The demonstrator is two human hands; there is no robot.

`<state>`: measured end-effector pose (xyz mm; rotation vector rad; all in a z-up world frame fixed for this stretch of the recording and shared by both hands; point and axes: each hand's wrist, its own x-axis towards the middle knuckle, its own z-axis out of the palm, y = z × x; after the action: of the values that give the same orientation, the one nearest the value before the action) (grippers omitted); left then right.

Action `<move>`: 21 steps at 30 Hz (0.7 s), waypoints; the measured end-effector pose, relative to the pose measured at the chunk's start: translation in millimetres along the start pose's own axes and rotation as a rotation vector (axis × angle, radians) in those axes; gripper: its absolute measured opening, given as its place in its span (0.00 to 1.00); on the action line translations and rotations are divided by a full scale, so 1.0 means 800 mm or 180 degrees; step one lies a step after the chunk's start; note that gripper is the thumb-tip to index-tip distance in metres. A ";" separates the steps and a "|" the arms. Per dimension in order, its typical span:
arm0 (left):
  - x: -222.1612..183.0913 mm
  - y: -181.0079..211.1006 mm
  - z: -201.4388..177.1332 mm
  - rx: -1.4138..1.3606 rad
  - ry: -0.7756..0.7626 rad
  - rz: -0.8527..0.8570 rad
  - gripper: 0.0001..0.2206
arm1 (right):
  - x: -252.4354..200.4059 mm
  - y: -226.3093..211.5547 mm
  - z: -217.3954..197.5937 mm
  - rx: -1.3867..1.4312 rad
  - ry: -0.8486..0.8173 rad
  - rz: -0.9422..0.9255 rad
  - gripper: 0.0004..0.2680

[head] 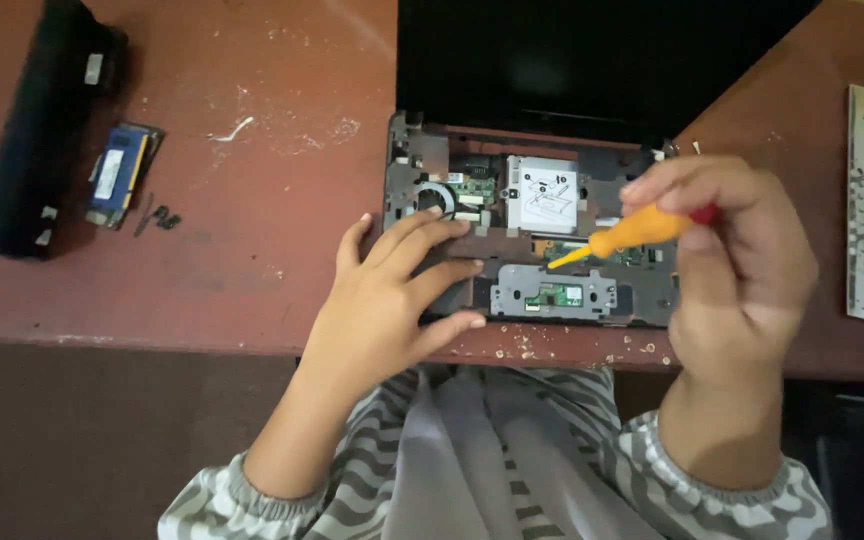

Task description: Disassembling or assembling internal components of a laptop using a screwdriver.

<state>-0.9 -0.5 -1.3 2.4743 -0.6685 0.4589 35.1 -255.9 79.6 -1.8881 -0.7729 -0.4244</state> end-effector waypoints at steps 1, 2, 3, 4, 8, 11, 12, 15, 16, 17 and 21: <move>0.000 0.000 -0.001 0.0016 0.0010 0.0007 0.18 | -0.001 -0.002 0.000 -0.0144 0.0078 -0.0003 0.07; 0.000 0.001 -0.001 0.0032 0.0019 0.0013 0.18 | -0.002 -0.003 0.000 -0.0289 0.0156 -0.0006 0.09; 0.001 0.001 -0.002 0.0020 -0.0008 0.0006 0.18 | -0.003 -0.003 0.000 -0.0284 0.0156 0.0025 0.09; 0.002 0.001 -0.004 0.0010 -0.0030 0.0000 0.18 | -0.005 -0.002 0.000 -0.0324 0.0235 0.0076 0.05; 0.005 0.002 -0.007 -0.0012 -0.0074 0.0007 0.18 | -0.004 -0.012 -0.006 -0.0661 0.0114 0.0180 0.11; 0.006 0.003 -0.009 -0.0035 -0.0064 -0.0016 0.18 | 0.000 -0.014 -0.001 -0.0452 -0.0007 0.0254 0.11; 0.007 0.003 -0.010 -0.0037 -0.0072 -0.0027 0.18 | -0.003 -0.006 -0.003 -0.0445 -0.0014 0.0264 0.11; 0.008 0.004 -0.011 -0.0041 -0.0086 -0.0039 0.18 | -0.011 0.011 -0.010 0.0063 -0.0080 0.0221 0.04; 0.008 0.004 -0.011 -0.0056 -0.0080 -0.0040 0.18 | -0.012 0.014 -0.013 -0.0222 -0.0064 0.0066 0.05; 0.008 0.003 -0.011 -0.0074 -0.0074 -0.0036 0.18 | -0.013 0.016 -0.015 -0.0512 -0.0049 -0.0089 0.09; 0.010 0.002 -0.012 -0.0110 -0.0128 -0.0054 0.17 | -0.018 0.017 -0.023 -0.0654 -0.0127 0.0025 0.06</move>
<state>2.7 0.6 10.3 2.4606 -0.6656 0.3889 34.8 -281.3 69.7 -2.0954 -0.7718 -0.4775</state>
